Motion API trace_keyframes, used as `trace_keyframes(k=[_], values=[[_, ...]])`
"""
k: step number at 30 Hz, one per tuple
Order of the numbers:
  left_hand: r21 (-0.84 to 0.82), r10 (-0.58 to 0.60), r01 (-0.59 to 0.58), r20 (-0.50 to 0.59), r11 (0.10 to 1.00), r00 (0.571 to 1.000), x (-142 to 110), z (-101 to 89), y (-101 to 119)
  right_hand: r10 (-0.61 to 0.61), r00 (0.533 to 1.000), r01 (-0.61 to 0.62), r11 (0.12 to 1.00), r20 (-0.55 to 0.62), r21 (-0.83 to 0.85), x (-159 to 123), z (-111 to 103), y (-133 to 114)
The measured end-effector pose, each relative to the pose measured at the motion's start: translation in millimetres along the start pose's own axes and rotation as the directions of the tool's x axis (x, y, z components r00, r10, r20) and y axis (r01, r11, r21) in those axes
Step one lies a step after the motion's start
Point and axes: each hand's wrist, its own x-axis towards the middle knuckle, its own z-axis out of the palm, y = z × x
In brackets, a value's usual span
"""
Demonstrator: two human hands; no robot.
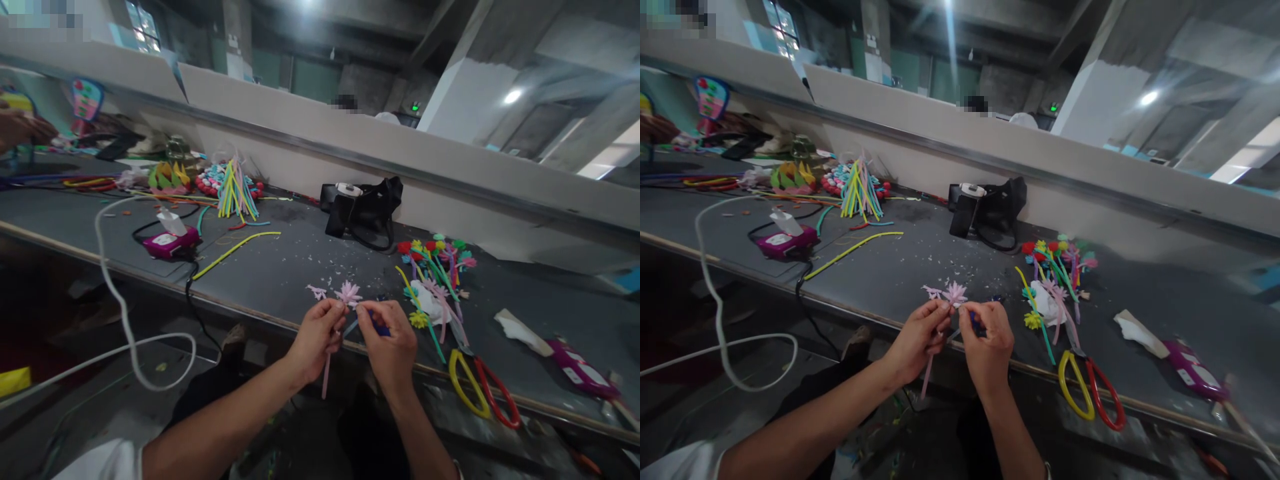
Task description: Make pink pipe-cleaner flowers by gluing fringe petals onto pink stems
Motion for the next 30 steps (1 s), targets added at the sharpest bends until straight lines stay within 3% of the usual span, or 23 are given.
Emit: trace_keyframes(k=[10,30], values=[[-0.01,-0.011,0.011,0.059,1.0,0.998,-1.0,0.2,-0.9,-0.021,0.999,0.02,0.998,-0.029,-0.055,-0.4,3.8,6.0],[0.054,-0.056,0.053,0.065,0.997,0.996,-4.1,2.5,3.7,0.031,0.999,-0.032,0.999,-0.032,-0.023,1.9,0.9,7.6]])
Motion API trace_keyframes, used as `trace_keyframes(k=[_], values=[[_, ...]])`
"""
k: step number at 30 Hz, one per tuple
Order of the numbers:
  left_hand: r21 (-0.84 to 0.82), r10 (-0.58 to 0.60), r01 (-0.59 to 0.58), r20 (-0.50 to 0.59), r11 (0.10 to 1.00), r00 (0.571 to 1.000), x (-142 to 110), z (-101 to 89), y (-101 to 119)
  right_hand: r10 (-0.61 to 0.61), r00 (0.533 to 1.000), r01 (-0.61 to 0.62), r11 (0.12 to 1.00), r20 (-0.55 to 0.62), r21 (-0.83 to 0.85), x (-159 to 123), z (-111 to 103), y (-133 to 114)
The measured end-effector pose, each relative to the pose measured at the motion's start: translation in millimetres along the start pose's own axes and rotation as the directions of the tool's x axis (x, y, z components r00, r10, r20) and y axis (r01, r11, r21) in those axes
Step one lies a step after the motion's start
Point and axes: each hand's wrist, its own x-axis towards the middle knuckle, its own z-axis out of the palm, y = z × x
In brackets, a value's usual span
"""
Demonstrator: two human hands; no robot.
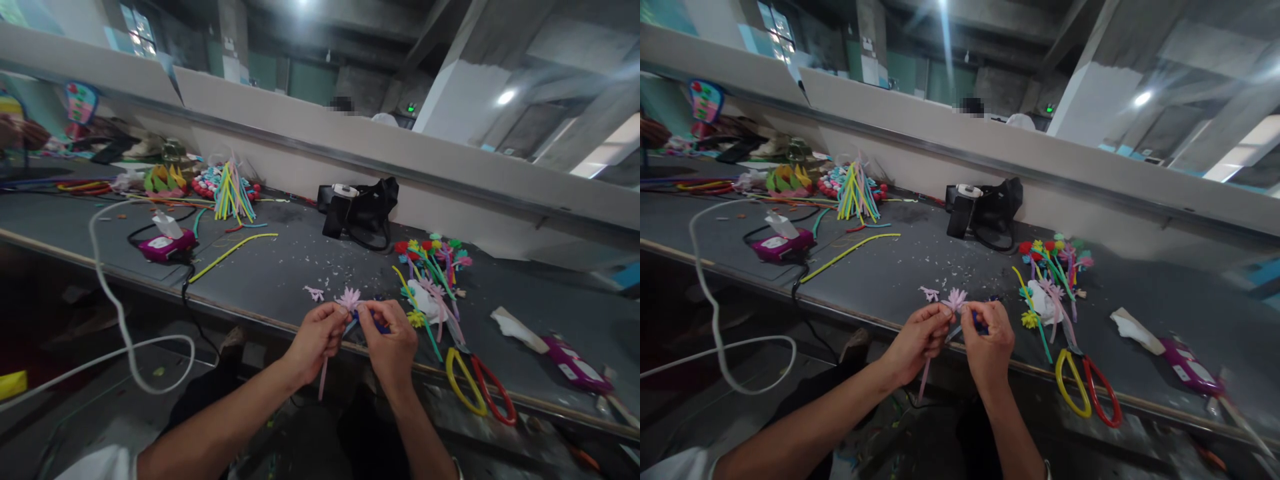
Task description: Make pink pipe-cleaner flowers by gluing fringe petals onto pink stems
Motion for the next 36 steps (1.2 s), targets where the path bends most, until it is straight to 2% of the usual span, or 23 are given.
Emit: trace_keyframes(k=[5,10,15,18,23,27,33,36], values=[[0.006,0.063,-0.062,-0.024,0.998,0.998,2.3,-2.3,-3.6,0.066,0.998,-0.066,0.998,0.001,0.017,0.3,-2.0,0.7],[0.009,0.192,-0.192,-0.053,0.981,0.98,4.9,-3.9,-4.0,0.23,0.969,-0.223,0.971,-0.088,0.085,-0.1,-5.0,1.1],[-0.029,0.227,-0.229,-0.076,0.973,0.971,-0.2,0.6,2.9,0.266,0.961,-0.251,0.955,-0.079,0.158,-6.1,-10.9,-3.1],[-0.07,0.215,-0.222,-0.092,0.973,0.972,-10.3,6.0,4.4,0.314,0.948,-0.3,0.938,-0.056,0.175,-21.9,-18.1,-8.5],[-0.134,0.126,-0.14,-0.104,0.981,0.987,-37.2,18.5,-0.4,0.473,0.879,-0.466,0.829,0.055,0.308,-56.2,-33.8,-27.3],[-0.157,0.074,-0.097,-0.141,0.983,0.987,-57.1,30.8,-1.9,0.468,0.868,-0.493,0.783,0.163,0.379,-65.4,-46.7,-46.5],[0.013,0.22,-0.22,-0.135,0.975,0.966,-75.1,44.9,5.1,0.457,0.859,-0.509,0.717,0.231,0.477,-68.5,-59.0,-62.3],[-0.007,0.202,-0.205,-0.144,0.979,0.969,-80.7,53.1,6.6,0.408,0.872,-0.489,0.71,0.269,0.507,-70.5,-61.0,-68.2]])
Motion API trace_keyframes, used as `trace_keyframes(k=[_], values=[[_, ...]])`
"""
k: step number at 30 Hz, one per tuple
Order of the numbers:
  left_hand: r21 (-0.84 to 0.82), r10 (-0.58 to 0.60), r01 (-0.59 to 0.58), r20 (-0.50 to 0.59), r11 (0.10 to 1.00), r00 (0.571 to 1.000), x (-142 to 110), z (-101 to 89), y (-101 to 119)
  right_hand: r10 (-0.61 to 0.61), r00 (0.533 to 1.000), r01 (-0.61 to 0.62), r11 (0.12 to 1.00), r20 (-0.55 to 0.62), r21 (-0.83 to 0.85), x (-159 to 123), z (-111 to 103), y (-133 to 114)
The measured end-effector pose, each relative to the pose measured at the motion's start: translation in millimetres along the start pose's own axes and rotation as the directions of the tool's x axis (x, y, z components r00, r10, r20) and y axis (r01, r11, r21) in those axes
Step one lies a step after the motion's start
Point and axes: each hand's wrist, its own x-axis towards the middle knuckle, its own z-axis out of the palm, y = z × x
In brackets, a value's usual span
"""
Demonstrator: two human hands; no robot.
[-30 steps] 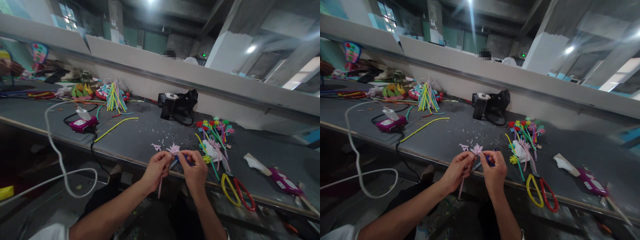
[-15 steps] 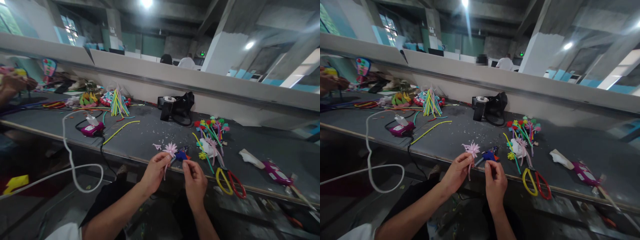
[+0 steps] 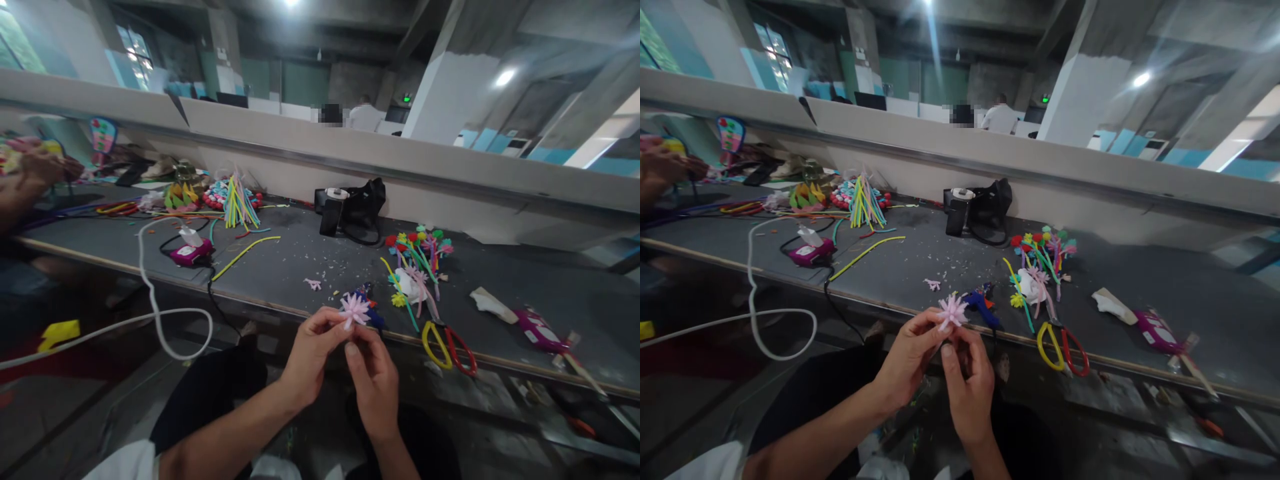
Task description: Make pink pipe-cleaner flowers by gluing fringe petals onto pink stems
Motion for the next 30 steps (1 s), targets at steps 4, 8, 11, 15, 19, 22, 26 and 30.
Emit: trace_keyframes(k=[4,8,11,15,19,22,26,30], values=[[-0.102,-0.137,0.136,-0.001,0.985,0.991,-6.4,12.1,-1.1,0.059,0.998,-0.06,0.997,0.02,0.052,2.6,-0.2,-6.7],[-0.106,-0.201,0.207,0.065,0.973,0.977,-9.7,16.4,-2.7,0.208,0.975,-0.221,0.938,0.077,0.268,9.9,-8.3,-8.7],[0.048,-0.138,0.135,0.064,0.99,0.988,-8.6,9.3,-1.9,0.289,0.957,-0.281,0.89,0.034,0.36,12.4,-17.3,-7.5],[0.42,0.264,-0.265,0.062,0.868,0.962,2.0,-5.7,12.1,0.343,0.939,-0.311,0.884,-0.033,0.35,11.7,-27.7,-6.5],[0.63,0.35,-0.559,0.436,0.538,0.829,17.5,-9.9,37.8,0.385,0.923,-0.366,0.858,0.02,0.36,8.1,-32.9,-7.5],[0.624,0.283,-0.638,0.577,0.451,0.766,24.7,-5.3,50.5,0.4,0.914,-0.396,0.836,0.073,0.379,4.8,-34.6,-8.8],[0.613,0.232,-0.669,0.641,0.421,0.732,27.1,1.1,53.4,0.4,0.908,-0.414,0.802,0.127,0.43,3.0,-36.1,-12.0],[0.626,0.22,-0.663,0.638,0.41,0.738,27.9,3.8,51.2,0.402,0.898,-0.436,0.766,0.177,0.473,3.8,-37.7,-16.5]])
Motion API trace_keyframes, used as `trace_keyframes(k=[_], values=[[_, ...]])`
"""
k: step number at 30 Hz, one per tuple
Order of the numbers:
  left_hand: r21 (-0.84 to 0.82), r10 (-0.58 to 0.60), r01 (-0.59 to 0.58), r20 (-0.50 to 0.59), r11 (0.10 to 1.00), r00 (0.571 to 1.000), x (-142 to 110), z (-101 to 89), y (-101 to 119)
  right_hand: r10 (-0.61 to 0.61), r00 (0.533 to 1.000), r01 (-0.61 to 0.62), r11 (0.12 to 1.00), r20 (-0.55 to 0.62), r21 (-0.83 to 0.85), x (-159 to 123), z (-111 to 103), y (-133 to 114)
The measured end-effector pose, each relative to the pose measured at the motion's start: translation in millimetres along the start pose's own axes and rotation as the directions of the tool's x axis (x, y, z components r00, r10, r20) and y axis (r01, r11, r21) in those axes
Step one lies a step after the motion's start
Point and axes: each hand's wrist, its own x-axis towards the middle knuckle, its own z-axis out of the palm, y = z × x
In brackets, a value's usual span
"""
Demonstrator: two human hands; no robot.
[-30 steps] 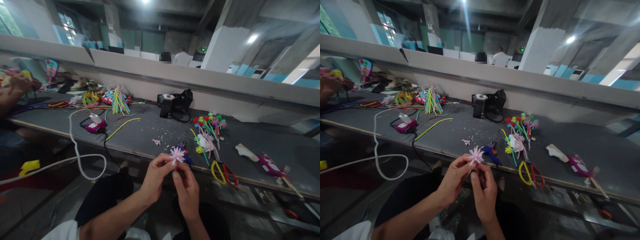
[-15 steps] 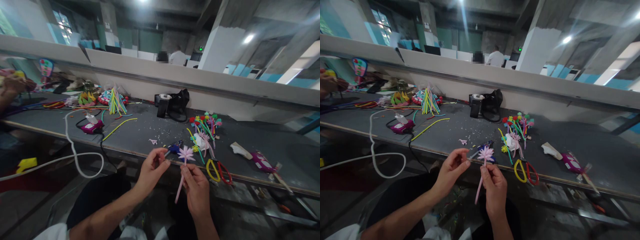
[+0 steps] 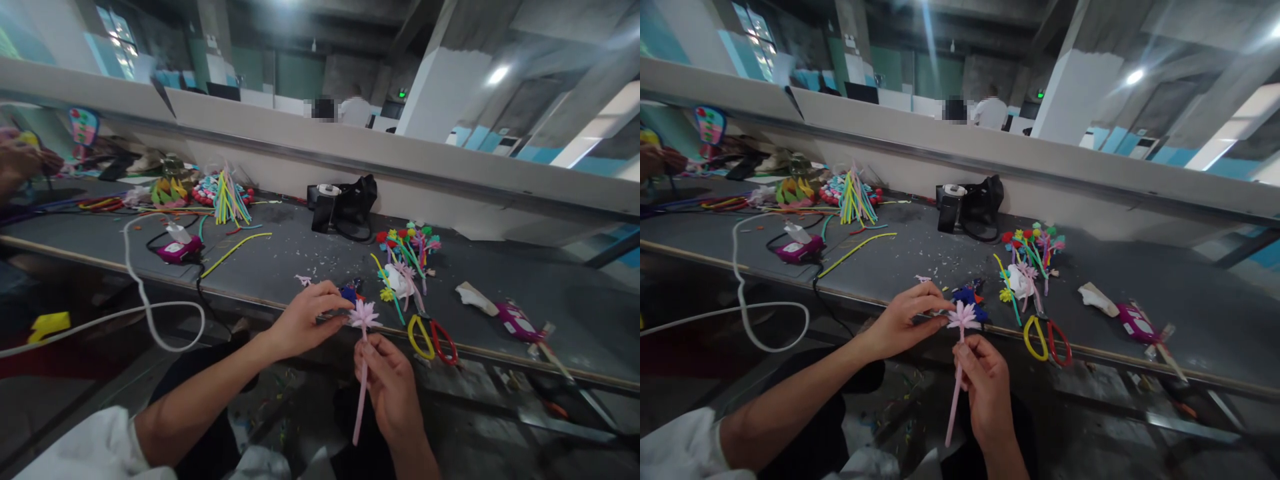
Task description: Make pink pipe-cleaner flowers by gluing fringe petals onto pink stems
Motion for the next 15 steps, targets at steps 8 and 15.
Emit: trace_keyframes(k=[8,15], values=[[0.002,-0.016,0.016,0.008,1.0,1.0,0.7,-5.5,-2.1,0.019,0.999,-0.021,0.997,0.038,0.068,-1.4,-0.8,-2.7],[0.231,0.117,-0.101,-0.054,0.968,0.992,-4.4,-19.7,-6.7,-0.011,0.998,0.005,0.996,0.068,0.089,-0.3,-0.5,-4.9]])
